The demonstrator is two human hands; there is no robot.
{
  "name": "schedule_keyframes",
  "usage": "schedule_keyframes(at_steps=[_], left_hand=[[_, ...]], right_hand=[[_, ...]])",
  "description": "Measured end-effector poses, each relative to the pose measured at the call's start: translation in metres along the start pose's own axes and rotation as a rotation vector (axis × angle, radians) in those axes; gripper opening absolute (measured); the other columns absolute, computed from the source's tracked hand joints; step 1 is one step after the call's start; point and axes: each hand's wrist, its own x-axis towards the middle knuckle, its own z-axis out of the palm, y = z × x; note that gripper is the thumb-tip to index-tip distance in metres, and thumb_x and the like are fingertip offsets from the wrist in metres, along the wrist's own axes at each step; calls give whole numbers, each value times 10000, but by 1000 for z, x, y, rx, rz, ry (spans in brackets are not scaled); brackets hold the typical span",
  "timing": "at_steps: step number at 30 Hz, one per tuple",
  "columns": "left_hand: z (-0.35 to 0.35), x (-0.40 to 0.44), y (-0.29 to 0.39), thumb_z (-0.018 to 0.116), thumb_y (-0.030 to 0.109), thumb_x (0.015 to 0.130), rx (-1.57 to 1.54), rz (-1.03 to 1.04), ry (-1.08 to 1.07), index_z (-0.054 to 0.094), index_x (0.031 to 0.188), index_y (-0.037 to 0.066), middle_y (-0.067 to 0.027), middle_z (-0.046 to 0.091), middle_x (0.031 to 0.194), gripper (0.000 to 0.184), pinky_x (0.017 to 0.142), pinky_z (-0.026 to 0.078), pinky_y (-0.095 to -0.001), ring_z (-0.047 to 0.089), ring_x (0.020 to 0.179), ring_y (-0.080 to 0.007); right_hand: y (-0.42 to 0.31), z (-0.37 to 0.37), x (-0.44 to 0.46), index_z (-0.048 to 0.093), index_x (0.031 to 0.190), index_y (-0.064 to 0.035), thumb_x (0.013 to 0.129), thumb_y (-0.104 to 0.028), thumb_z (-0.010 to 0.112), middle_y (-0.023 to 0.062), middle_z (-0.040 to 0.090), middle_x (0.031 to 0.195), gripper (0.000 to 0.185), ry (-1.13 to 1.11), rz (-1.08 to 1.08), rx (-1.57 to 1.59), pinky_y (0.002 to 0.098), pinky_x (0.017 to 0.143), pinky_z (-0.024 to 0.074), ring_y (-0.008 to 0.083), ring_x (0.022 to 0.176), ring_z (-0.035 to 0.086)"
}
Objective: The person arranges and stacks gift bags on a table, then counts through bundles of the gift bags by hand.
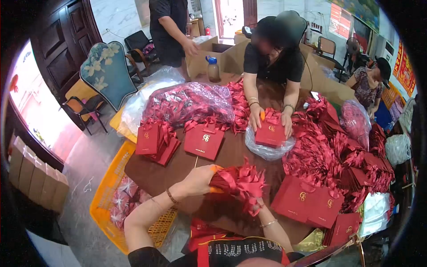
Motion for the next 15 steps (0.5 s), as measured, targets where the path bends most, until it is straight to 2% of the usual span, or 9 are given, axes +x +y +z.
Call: schedule_keyframes(at_steps=[4, 6, 7, 9, 11, 12, 13, 14, 15], left_hand=[[-7, -1, 6, 776, 335, 640, 13, -32, -14, 487, 1205, 41, -155, 565, 1109, 700, 848, 447, -348, 550, 1017, -301], [4, -1, -6, 774, 316, 637, 12, 83, 80, 513, 1169, 40, -149, 585, 1045, 653, 814, 456, -358, 565, 966, -311], [7, -2, -9, 767, 298, 640, 18, 45, 78, 536, 1129, 42, -143, 592, 1004, 598, 790, 459, -363, 571, 936, -313], [10, -1, -9, 742, 255, 652, 18, 38, 125, 584, 973, 40, -131, 599, 872, 417, 718, 466, -375, 582, 837, -329], [5, 0, -4, 736, 256, 658, 69, 2, 79, 577, 931, 38, -135, 596, 856, 384, 707, 467, -380, 580, 823, -338], [2, 1, 0, 730, 257, 663, 96, -36, 42, 571, 889, 36, -138, 592, 840, 354, 697, 468, -384, 578, 810, -347], [0, 3, 1, 728, 270, 667, 94, 18, 45, 549, 842, 33, -152, 578, 800, 345, 678, 468, -399, 570, 777, -365], [-1, 5, 3, 728, 270, 667, 108, 8, 57, 549, 842, 33, -152, 578, 800, 345, 678, 468, -399, 570, 777, -365], [-3, 6, 6, 728, 276, 667, 137, 21, 50, 543, 843, 31, -156, 574, 791, 354, 675, 466, -405, 568, 777, -368]], right_hand=[[-5, 8, -8, 220, 1404, -106, 927, -499, 321, 148, 325, 1392, 626, -18, -137, 103, 467, 1062, 284, 315, 1249, 374], [1, -2, -4, 224, 1401, -86, 923, -501, 331, 169, 328, 1386, 642, -98, -323, -715, 460, 1064, 284, 319, 1236, 393], [1, 0, -6, 224, 1401, -86, 923, -501, 331, 169, 328, 1386, 642, -104, -332, -706, 460, 1064, 284, 319, 1236, 393], [-2, 8, -9, 277, 1380, -79, 928, -423, 401, 158, 393, 1341, 581, -11, -136, 96, 444, 1040, 325, 279, 1181, 455], [10, 3, -7, 281, 1377, -78, 926, -412, 410, 156, 398, 1337, 576, 3, -147, 93, 441, 1035, 331, 275, 1176, 458], [8, 12, -87, 285, 1374, -77, 924, -401, 418, 154, 403, 1333, 570, 30, -146, 73, 437, 1029, 336, 271, 1171, 462], [4, 11, 18, 289, 1372, -75, 923, -390, 426, 152, 408, 1329, 565, 54, -144, 48, 433, 1024, 342, 266, 1167, 466], [12, 13, 21, 293, 1369, -74, 921, -380, 434, 150, 413, 1325, 560, 79, -140, 22, 429, 1018, 348, 262, 1162, 469], [69, -60, -66, 297, 1366, -73, 919, -369, 442, 148, 418, 1321, 555, 106, -137, -5, 425, 1013, 354, 258, 1157, 473]])
